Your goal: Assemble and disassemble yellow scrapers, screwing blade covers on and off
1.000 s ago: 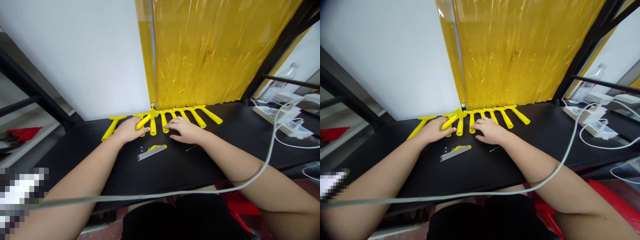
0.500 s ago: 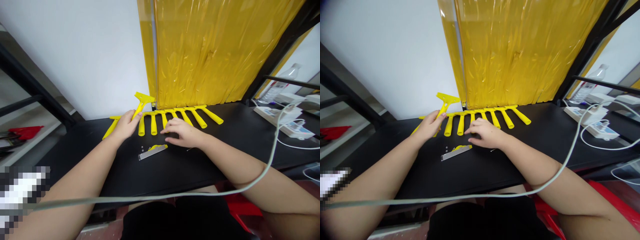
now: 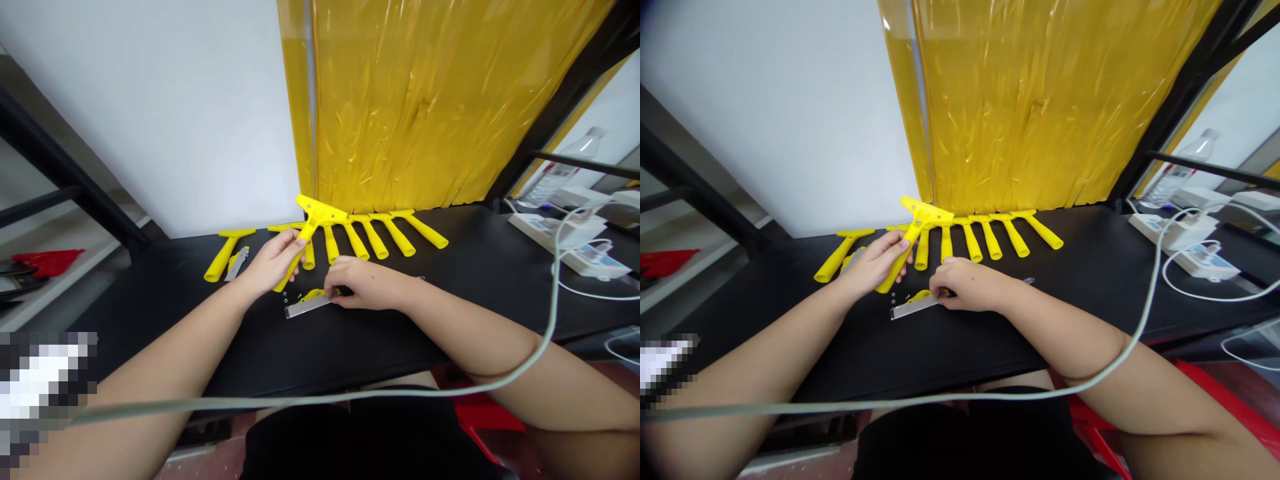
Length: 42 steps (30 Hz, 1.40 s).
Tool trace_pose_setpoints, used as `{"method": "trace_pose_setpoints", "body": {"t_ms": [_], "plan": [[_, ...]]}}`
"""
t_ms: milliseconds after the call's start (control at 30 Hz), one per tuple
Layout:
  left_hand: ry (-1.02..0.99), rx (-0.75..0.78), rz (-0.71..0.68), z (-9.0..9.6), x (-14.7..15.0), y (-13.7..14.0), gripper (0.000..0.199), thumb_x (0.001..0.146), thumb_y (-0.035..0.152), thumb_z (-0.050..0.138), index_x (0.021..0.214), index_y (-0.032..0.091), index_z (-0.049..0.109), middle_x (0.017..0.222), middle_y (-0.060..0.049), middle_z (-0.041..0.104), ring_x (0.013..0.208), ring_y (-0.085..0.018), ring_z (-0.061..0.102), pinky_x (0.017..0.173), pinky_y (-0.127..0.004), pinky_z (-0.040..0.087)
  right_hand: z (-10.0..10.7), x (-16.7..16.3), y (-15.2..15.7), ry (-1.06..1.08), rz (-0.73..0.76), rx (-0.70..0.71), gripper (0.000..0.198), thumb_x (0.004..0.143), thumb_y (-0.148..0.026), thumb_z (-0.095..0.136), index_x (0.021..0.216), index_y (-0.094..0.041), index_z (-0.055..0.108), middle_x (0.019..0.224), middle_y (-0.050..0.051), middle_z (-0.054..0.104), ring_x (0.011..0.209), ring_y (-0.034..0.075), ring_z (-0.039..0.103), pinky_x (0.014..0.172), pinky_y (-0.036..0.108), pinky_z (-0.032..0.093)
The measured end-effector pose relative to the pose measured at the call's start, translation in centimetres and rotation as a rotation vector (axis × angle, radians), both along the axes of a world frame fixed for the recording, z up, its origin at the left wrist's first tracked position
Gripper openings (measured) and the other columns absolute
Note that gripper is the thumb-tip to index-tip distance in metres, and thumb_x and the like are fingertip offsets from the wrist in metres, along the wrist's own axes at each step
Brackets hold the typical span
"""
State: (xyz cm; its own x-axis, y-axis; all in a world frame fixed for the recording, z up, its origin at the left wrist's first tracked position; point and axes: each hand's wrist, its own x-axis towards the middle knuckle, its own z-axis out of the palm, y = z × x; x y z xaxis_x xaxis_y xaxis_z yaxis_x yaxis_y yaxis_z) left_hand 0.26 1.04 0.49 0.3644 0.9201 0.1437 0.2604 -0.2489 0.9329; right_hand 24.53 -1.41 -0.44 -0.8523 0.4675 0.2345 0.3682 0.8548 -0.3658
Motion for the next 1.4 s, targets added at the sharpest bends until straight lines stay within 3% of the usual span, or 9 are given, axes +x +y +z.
{"method": "trace_pose_setpoints", "body": {"t_ms": [233,367,567,700,833,967,1100,1267,1400], "plan": [[-0.005,0.014,-0.012,0.0,0.0,-0.2,0.029,0.097,0.049,0.060,0.102,0.021,0.056,0.084,-0.001,0.060,0.057,-0.012,0.059,0.045,-0.024,0.052,0.7,0.5,-0.4,-0.005,-0.079,-0.161,0.028,0.081,-0.004,0.069,0.104,-0.020,0.074,0.088,0.003,0.068,0.090,0.020,0.060,0.080,0.031,0.050],[-0.002,0.002,-0.001,0.4,-0.2,-0.1,0.022,0.098,0.041,0.055,0.097,0.019,0.059,0.075,0.000,0.062,0.052,-0.014,0.061,0.049,-0.027,0.053,0.6,1.3,0.1,0.055,-0.031,-0.249,0.022,0.083,-0.004,0.067,0.096,-0.019,0.077,0.088,0.002,0.066,0.089,0.018,0.062,0.082,0.031,0.052],[0.073,0.056,0.007,0.3,-0.4,-0.4,0.027,0.095,0.040,0.058,0.114,0.021,0.055,0.079,0.001,0.061,0.055,-0.014,0.063,0.047,-0.026,0.052,1.0,4.2,1.3,0.348,0.002,-0.648,0.011,0.089,-0.026,0.078,0.095,-0.018,0.074,0.096,0.004,0.072,0.083,0.014,0.066,0.078,0.030,0.054],[0.302,0.204,-0.012,0.4,-0.6,-0.9,0.048,0.095,0.048,0.063,0.135,0.026,0.045,0.090,0.000,0.063,0.057,-0.013,0.061,0.048,-0.025,0.050,1.7,5.7,1.8,0.665,-0.078,-0.790,0.024,0.079,-0.032,0.089,0.087,-0.017,0.073,0.085,0.003,0.075,0.080,0.014,0.071,0.077,0.028,0.058],[0.600,0.435,-0.027,1.1,-0.7,-1.3,0.040,0.098,0.045,0.058,0.133,0.025,0.053,0.097,-0.003,0.070,0.075,-0.020,0.067,0.069,-0.033,0.054,2.1,6.1,2.1,0.897,-0.214,-0.880,0.032,0.076,-0.038,0.092,0.087,-0.018,0.069,0.077,0.001,0.074,0.066,0.014,0.071,0.063,0.026,0.059],[0.653,0.586,-0.054,1.4,-0.8,-1.4,0.032,0.100,0.037,0.051,0.128,0.022,0.059,0.130,-0.011,0.067,0.113,-0.028,0.067,0.096,-0.041,0.053,1.8,6.0,2.7,0.979,-0.339,-0.890,0.035,0.077,-0.040,0.091,0.090,-0.020,0.066,0.076,-0.001,0.071,0.058,0.012,0.067,0.050,0.023,0.055],[0.620,0.658,-0.024,1.3,-1.0,-1.4,0.034,0.102,0.034,0.047,0.132,0.022,0.059,0.136,-0.012,0.063,0.123,-0.029,0.063,0.105,-0.043,0.050,1.4,5.8,3.2,0.966,-0.430,-0.945,0.031,0.078,-0.033,0.089,0.097,-0.020,0.068,0.071,-0.001,0.069,0.058,0.012,0.065,0.052,0.023,0.057],[0.433,0.515,-0.013,1.4,-0.6,-2.1,0.042,0.105,0.031,0.042,0.146,0.022,0.040,0.102,-0.007,0.069,0.084,-0.020,0.069,0.082,-0.037,0.056,1.0,5.7,3.3,0.912,-0.446,-0.864,0.032,0.073,-0.028,0.089,0.099,-0.020,0.072,0.080,0.001,0.073,0.072,0.015,0.070,0.067,0.027,0.060],[0.287,0.314,-0.134,1.6,0.1,-2.9,0.040,0.107,0.035,0.042,0.145,0.026,0.035,0.095,-0.003,0.068,0.064,-0.013,0.062,0.060,-0.027,0.055,0.6,5.8,3.5,0.870,-0.454,-0.480,0.021,0.079,-0.034,0.087,0.094,-0.023,0.076,0.096,0.003,0.074,0.088,0.017,0.069,0.084,0.033,0.058]]}}
